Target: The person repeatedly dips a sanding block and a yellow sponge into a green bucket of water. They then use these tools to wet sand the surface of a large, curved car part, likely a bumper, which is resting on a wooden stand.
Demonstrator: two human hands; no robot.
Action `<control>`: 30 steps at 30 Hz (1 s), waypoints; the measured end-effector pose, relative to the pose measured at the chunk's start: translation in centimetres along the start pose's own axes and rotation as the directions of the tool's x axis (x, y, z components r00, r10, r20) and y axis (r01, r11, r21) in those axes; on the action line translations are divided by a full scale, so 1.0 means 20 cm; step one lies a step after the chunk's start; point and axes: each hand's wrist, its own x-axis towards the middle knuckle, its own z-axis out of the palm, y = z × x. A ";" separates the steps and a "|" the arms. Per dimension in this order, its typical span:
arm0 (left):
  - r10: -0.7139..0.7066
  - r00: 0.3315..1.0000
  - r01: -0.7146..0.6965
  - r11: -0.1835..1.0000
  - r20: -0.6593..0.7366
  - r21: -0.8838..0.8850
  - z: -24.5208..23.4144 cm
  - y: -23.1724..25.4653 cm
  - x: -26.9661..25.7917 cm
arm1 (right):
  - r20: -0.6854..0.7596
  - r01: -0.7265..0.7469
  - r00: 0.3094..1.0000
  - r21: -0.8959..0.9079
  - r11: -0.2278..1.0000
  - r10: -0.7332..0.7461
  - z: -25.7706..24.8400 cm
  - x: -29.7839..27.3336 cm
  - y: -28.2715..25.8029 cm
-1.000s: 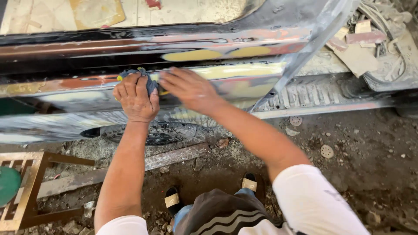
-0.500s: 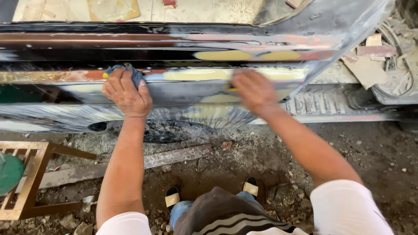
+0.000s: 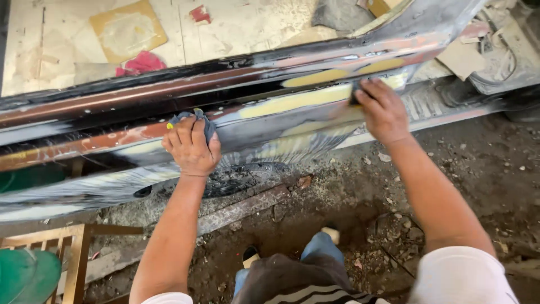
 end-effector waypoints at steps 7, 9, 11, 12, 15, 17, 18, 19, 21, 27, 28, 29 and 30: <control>-0.066 0.998 0.066 0.998 -0.022 -0.009 -0.02 0.05 0.03 | 0.045 0.037 0.998 0.044 0.998 -0.039 0.10 0.29 -0.40; -0.075 0.997 0.075 0.997 -0.027 0.003 -0.04 0.07 0.03 | 0.121 0.126 0.981 0.176 0.976 -0.149 0.19 0.48 -0.68; -0.079 0.997 0.080 0.997 -0.020 0.012 -0.05 0.08 0.03 | 0.008 0.224 0.971 0.336 0.915 -0.240 0.34 0.59 -0.90; -0.089 0.995 0.090 0.996 -0.041 0.024 -0.03 0.08 0.04 | -0.001 0.248 0.965 0.335 0.909 -0.263 0.34 0.59 -0.86; -0.080 0.997 0.081 0.996 -0.022 0.029 -0.03 0.09 0.01 | 0.115 0.262 0.945 0.299 0.918 -0.307 0.29 0.47 -0.65; -0.082 0.996 0.084 0.996 -0.043 0.028 -0.02 0.12 0.02 | 0.045 0.201 0.975 0.241 0.950 -0.218 0.16 0.33 -0.33; -0.080 0.995 0.081 0.996 -0.052 0.027 -0.01 0.14 0.03 | 0.039 0.207 0.974 0.234 0.950 -0.222 0.07 0.20 -0.16; -0.086 0.994 0.089 0.995 -0.064 0.049 0.00 0.14 0.05 | 0.010 0.160 0.986 0.155 0.975 -0.164 -0.01 0.09 0.01; -0.083 0.993 0.089 0.993 -0.081 0.078 0.02 0.16 0.06 | -0.035 0.108 0.994 0.078 0.991 -0.105 -0.12 -0.06 0.20; -0.067 0.993 0.076 0.994 -0.101 0.082 0.09 0.21 0.08 | -0.102 0.059 0.993 -0.004 0.998 -0.059 0.05 0.03 0.02; -0.070 0.991 0.079 0.993 -0.111 0.084 0.10 0.21 0.08 | -0.142 0.134 0.983 0.123 0.983 -0.116 0.13 0.14 -0.12; -0.071 0.991 0.080 0.993 -0.114 0.082 0.10 0.21 0.07 | -0.184 0.206 0.969 0.245 0.947 -0.163 0.20 0.24 -0.28; -0.059 0.990 0.070 0.994 -0.125 0.084 0.11 0.19 0.09 | -0.198 0.210 0.966 0.236 0.949 -0.164 0.26 0.33 -0.43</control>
